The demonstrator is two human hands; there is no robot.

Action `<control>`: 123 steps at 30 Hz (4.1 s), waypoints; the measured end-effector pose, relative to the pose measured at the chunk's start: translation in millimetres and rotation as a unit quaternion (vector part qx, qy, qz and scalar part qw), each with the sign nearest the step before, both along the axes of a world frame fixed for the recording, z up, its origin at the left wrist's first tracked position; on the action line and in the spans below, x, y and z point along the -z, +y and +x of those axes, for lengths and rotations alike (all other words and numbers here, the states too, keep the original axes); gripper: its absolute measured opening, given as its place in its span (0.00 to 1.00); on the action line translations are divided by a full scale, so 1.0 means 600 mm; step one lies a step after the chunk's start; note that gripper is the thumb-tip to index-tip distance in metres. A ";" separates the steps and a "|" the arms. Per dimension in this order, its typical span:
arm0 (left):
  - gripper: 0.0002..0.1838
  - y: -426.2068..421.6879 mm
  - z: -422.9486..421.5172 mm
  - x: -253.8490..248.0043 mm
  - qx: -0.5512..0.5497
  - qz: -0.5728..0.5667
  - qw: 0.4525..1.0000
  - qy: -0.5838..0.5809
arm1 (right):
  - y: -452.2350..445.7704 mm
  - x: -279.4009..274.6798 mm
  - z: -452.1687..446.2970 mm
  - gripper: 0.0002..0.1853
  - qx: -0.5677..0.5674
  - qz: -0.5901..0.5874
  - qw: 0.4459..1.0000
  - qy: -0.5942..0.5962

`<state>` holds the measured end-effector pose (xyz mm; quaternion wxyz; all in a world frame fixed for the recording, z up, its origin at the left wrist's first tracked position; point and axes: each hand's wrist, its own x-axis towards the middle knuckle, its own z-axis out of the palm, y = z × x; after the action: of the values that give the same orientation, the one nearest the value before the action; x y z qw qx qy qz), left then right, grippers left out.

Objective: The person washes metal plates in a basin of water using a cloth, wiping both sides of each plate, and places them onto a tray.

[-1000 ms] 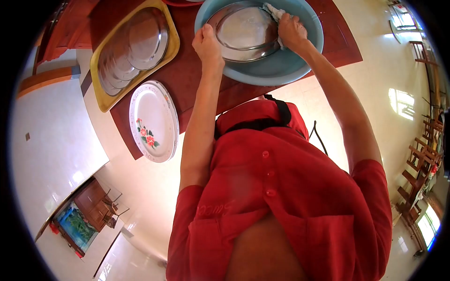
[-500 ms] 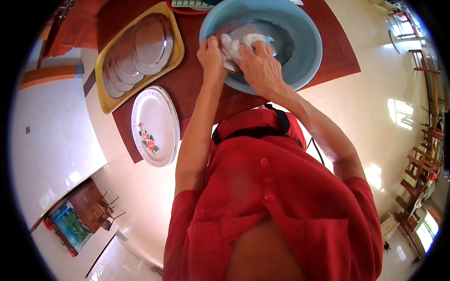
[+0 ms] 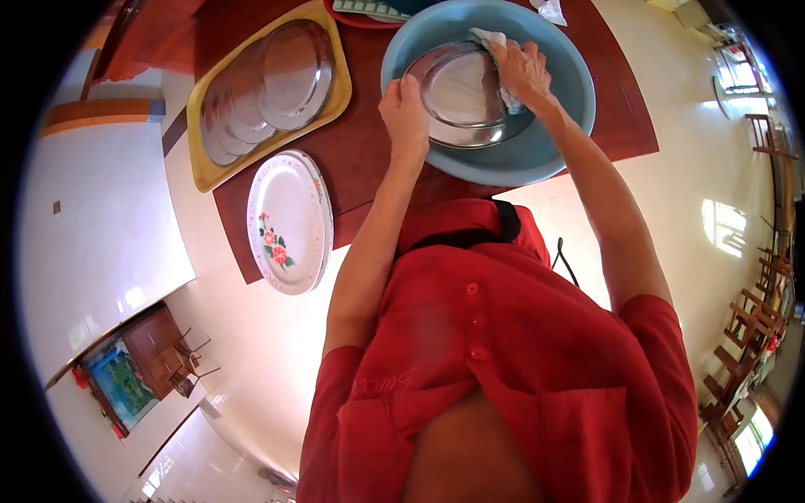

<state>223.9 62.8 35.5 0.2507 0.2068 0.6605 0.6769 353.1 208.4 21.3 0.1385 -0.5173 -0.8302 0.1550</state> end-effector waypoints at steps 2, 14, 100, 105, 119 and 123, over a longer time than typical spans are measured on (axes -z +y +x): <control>0.16 0.002 0.002 -0.003 -0.011 0.011 1.000 -0.008 | 0.009 -0.008 -0.002 0.18 0.020 -0.011 0.999 -0.048; 0.15 -0.014 0.003 0.000 0.012 0.031 0.999 0.038 | 0.069 0.050 0.025 0.15 -0.043 0.074 0.993 -0.079; 0.13 0.116 0.066 -0.025 0.453 -0.062 0.716 -0.528 | 0.032 -0.071 0.049 0.48 -0.255 -0.606 0.569 0.494; 0.13 0.108 0.069 -0.041 0.434 -0.076 0.764 -0.472 | 0.044 -0.082 0.037 0.39 -0.217 -0.600 0.630 0.444; 0.27 0.132 0.105 -0.006 0.296 -0.133 0.942 0.089 | 0.008 -0.121 -0.024 0.15 -0.119 -0.404 0.842 0.337; 0.23 0.124 0.103 -0.014 0.338 -0.148 0.917 0.150 | 0.010 -0.089 -0.031 0.18 -0.105 -0.332 0.878 0.330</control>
<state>285.6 137.2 43.8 0.3902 0.4773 0.6735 0.4078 334.6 214.5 74.9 0.2075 -0.3619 -0.6858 0.5964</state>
